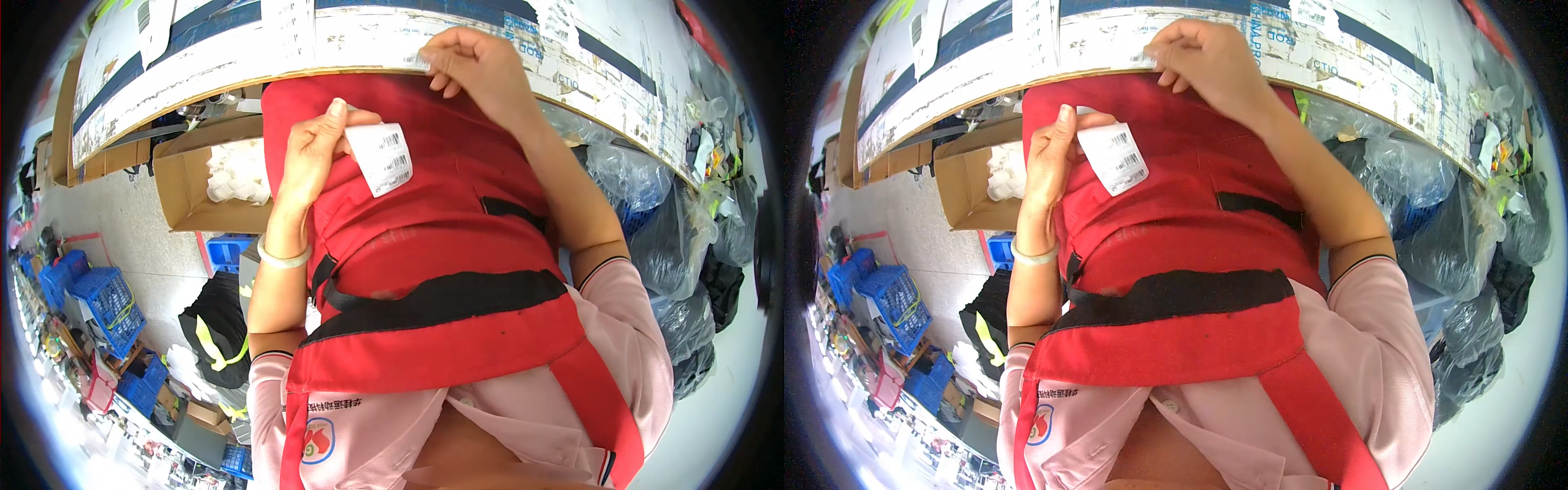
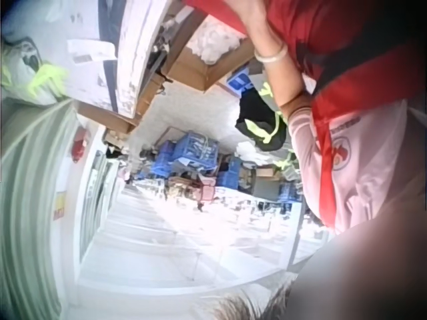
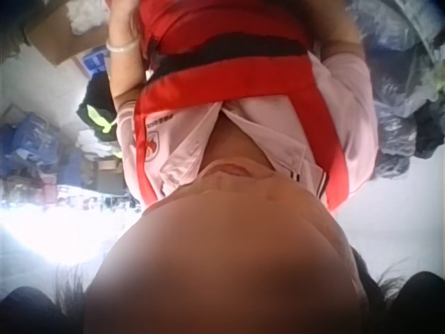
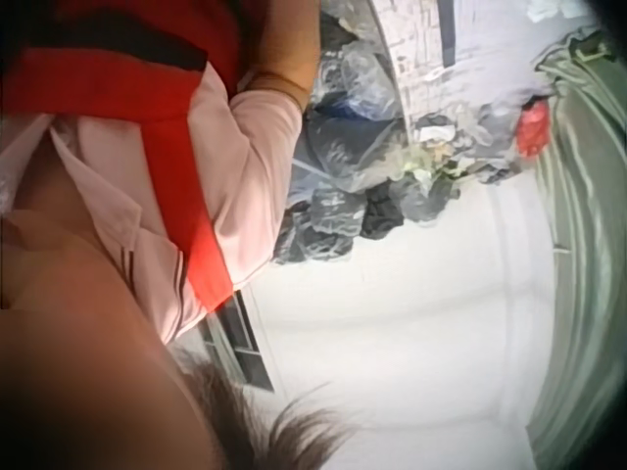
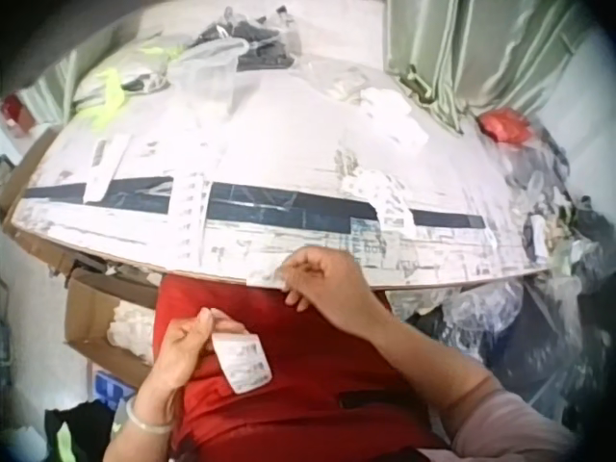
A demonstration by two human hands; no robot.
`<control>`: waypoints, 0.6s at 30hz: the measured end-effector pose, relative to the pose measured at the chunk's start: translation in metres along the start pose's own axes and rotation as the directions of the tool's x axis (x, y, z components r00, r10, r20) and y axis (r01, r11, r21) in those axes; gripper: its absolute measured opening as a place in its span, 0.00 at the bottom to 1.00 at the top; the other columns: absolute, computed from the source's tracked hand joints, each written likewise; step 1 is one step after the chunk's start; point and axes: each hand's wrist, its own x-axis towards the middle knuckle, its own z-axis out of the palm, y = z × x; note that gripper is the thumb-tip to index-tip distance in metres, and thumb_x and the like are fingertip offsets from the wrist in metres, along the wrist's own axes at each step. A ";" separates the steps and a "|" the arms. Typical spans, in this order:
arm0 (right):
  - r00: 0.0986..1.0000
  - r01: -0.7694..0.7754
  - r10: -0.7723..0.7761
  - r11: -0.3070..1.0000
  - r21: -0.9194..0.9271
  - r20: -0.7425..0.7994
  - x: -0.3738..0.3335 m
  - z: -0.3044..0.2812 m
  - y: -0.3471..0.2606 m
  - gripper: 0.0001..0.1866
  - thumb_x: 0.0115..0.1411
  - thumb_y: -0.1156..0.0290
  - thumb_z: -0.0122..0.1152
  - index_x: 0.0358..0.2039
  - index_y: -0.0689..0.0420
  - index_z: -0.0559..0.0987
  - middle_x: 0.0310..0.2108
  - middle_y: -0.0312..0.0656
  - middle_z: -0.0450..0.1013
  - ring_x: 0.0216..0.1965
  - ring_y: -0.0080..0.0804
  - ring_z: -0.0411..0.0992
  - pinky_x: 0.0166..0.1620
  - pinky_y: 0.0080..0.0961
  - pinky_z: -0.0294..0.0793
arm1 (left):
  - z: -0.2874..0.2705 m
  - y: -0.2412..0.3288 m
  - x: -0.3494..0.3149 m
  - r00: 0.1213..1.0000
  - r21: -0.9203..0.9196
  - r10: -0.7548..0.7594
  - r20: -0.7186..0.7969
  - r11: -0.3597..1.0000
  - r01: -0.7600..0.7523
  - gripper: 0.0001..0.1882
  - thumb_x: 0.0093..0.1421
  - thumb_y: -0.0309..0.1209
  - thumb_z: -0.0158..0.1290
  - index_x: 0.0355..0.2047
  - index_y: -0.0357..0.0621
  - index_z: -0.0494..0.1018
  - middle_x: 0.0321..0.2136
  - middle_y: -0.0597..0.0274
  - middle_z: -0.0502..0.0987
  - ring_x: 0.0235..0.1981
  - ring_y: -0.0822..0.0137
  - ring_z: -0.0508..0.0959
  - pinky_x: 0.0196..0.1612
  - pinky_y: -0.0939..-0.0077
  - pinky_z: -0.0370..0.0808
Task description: The recorder is checking and organizing white labels at a workstation.
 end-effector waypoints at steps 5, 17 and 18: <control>0.992 -0.107 0.117 0.982 -0.157 0.057 0.025 -0.020 0.004 0.11 0.60 0.65 0.60 0.34 0.60 0.79 0.24 0.33 0.74 0.23 0.15 0.70 0.26 0.11 0.71 | 0.004 0.005 0.003 0.999 0.009 0.007 -0.037 1.000 -0.007 0.26 0.68 0.45 0.41 0.39 0.32 0.77 0.32 0.55 0.80 0.31 0.71 0.78 0.38 0.80 0.74; 0.972 -0.210 0.219 0.973 -0.099 0.081 0.043 -0.017 -0.002 0.09 0.58 0.71 0.60 0.29 0.65 0.78 0.20 0.39 0.73 0.18 0.21 0.70 0.21 0.16 0.70 | 0.003 0.003 0.006 0.997 -0.043 0.003 -0.073 0.999 -0.006 0.23 0.66 0.44 0.45 0.38 0.33 0.77 0.31 0.55 0.80 0.31 0.70 0.79 0.38 0.80 0.75; 0.971 -0.214 0.224 0.970 -0.112 0.079 0.045 -0.017 0.001 0.09 0.59 0.71 0.60 0.29 0.65 0.78 0.20 0.39 0.73 0.18 0.21 0.70 0.21 0.15 0.70 | 0.003 0.003 0.006 0.997 -0.042 0.009 -0.077 0.999 -0.012 0.23 0.66 0.44 0.45 0.39 0.33 0.77 0.31 0.55 0.80 0.31 0.70 0.79 0.38 0.79 0.75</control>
